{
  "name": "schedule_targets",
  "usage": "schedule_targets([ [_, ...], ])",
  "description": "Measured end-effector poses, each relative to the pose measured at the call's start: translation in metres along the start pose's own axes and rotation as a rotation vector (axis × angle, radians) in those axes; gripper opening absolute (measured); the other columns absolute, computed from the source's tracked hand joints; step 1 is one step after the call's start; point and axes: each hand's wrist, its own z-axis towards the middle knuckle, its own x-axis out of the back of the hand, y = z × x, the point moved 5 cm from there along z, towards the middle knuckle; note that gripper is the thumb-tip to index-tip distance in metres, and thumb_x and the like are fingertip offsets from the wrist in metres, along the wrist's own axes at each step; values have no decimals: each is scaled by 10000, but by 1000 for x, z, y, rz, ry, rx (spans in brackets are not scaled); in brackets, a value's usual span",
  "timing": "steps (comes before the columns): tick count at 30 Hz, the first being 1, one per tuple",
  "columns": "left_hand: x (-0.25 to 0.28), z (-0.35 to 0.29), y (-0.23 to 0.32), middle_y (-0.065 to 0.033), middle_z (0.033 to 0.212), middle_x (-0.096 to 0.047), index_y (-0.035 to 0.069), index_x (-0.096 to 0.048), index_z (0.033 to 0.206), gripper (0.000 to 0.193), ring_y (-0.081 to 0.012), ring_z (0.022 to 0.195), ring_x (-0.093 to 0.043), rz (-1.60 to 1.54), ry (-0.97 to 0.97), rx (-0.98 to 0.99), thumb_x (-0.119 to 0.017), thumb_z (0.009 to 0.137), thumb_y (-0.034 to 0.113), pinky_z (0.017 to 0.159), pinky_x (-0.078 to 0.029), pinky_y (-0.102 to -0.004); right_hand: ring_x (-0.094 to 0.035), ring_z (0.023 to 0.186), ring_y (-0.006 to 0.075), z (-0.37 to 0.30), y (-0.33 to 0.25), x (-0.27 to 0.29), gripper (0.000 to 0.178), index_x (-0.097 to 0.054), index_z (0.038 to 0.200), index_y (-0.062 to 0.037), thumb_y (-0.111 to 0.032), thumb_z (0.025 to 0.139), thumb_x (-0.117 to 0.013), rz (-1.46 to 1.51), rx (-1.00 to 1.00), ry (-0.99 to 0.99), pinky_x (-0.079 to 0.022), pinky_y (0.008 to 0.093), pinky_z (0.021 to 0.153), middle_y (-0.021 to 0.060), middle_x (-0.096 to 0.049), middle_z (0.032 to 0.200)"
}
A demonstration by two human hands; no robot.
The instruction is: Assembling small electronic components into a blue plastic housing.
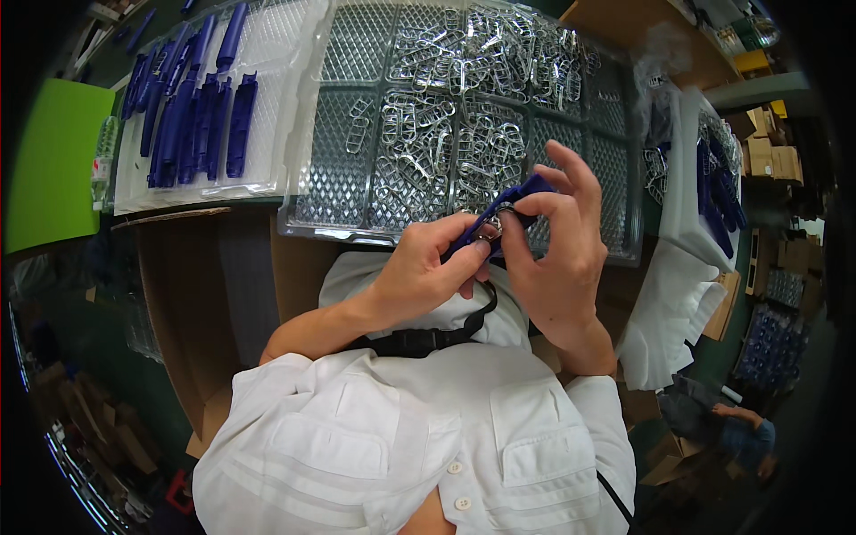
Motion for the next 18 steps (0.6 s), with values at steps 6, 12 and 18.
schedule_targets([
  [6,4,7,8,-42,742,-701,-36,-697,1085,196,-79,630,-660,240,64,-161,-608,1054,135,558,-530,-248,-704,1152,216,-3,12,1,460,-617,1247,-52,18,826,-791,48,-205,21,-581,339,856,99,-670,1375],
  [12,3,17,11,-59,689,-704,-26,-718,922,275,-94,596,-659,256,75,-48,-630,1046,203,542,-517,-272,-713,984,176,-6,26,-1,407,-623,1201,-44,16,834,-787,137,-276,-13,-580,325,832,77,-699,1166],
  [18,5,23,-2,-55,678,-704,-2,-730,897,296,-89,599,-661,238,107,47,-634,1045,236,542,-513,-271,-719,806,275,-14,36,-10,369,-599,1138,-14,-41,837,-810,189,-324,-4,-582,373,720,119,-687,961],
])
